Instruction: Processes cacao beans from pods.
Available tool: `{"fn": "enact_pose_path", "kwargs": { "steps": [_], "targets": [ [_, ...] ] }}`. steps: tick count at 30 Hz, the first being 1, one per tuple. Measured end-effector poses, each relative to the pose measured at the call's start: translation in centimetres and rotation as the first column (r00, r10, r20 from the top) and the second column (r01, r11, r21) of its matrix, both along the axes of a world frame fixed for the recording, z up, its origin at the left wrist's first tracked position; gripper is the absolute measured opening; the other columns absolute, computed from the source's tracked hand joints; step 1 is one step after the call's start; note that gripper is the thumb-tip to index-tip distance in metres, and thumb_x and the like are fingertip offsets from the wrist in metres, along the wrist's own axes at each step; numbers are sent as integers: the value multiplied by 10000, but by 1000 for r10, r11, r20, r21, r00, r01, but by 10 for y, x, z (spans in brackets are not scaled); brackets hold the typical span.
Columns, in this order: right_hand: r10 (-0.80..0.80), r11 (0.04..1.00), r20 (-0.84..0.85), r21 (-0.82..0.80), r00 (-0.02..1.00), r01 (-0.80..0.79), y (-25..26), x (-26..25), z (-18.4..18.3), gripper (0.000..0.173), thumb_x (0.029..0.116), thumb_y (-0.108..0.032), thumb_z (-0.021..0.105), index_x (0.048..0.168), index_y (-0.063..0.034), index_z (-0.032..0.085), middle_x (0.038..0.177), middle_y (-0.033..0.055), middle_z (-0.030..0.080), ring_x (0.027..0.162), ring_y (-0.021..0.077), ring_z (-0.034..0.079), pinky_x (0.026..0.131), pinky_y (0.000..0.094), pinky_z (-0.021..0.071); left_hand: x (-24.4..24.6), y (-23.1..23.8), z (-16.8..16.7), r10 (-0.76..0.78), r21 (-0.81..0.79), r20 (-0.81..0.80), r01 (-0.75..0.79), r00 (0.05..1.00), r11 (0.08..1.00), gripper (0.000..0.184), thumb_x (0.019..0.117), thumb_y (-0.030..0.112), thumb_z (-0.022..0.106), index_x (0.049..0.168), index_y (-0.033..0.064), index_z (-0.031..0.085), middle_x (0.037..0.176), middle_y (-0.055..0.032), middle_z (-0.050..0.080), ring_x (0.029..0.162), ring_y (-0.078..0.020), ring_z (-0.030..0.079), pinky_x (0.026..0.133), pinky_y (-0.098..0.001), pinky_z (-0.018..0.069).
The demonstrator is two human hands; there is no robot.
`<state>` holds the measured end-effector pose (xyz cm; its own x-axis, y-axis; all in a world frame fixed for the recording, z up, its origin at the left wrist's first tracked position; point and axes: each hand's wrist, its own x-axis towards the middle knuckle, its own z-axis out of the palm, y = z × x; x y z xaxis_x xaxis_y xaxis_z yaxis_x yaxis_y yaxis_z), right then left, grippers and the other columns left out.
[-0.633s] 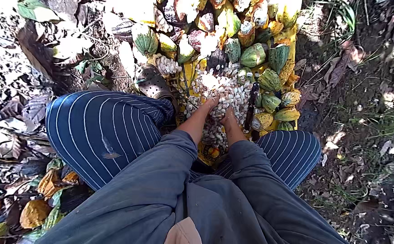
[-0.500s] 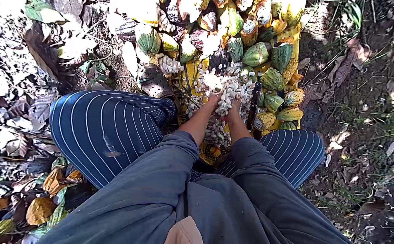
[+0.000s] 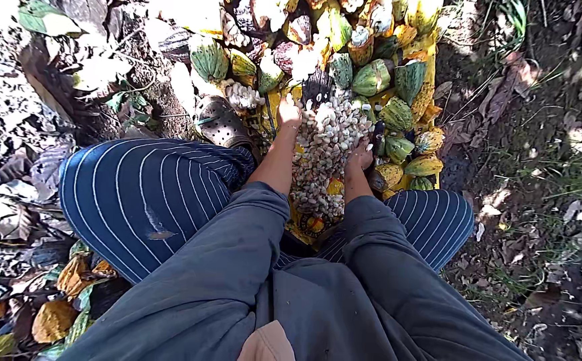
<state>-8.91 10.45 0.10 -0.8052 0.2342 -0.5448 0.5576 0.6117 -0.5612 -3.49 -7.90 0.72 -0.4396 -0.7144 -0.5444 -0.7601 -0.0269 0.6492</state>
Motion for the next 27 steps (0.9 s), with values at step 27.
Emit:
{"fn": "enact_pose_path", "kwargs": {
  "steps": [27],
  "targets": [
    [544, 831, 95, 77, 834, -551, -7, 16, 42, 458, 1135, -189, 308, 1403, 120, 513, 1474, 311, 506, 1400, 405, 488, 1164, 523, 373, -7, 84, 53, -526, 67, 109, 522, 843, 850, 448, 1118, 235, 346, 1364, -78, 553, 1404, -284, 560, 1324, -418, 543, 1077, -595, 428]
  ]
}}
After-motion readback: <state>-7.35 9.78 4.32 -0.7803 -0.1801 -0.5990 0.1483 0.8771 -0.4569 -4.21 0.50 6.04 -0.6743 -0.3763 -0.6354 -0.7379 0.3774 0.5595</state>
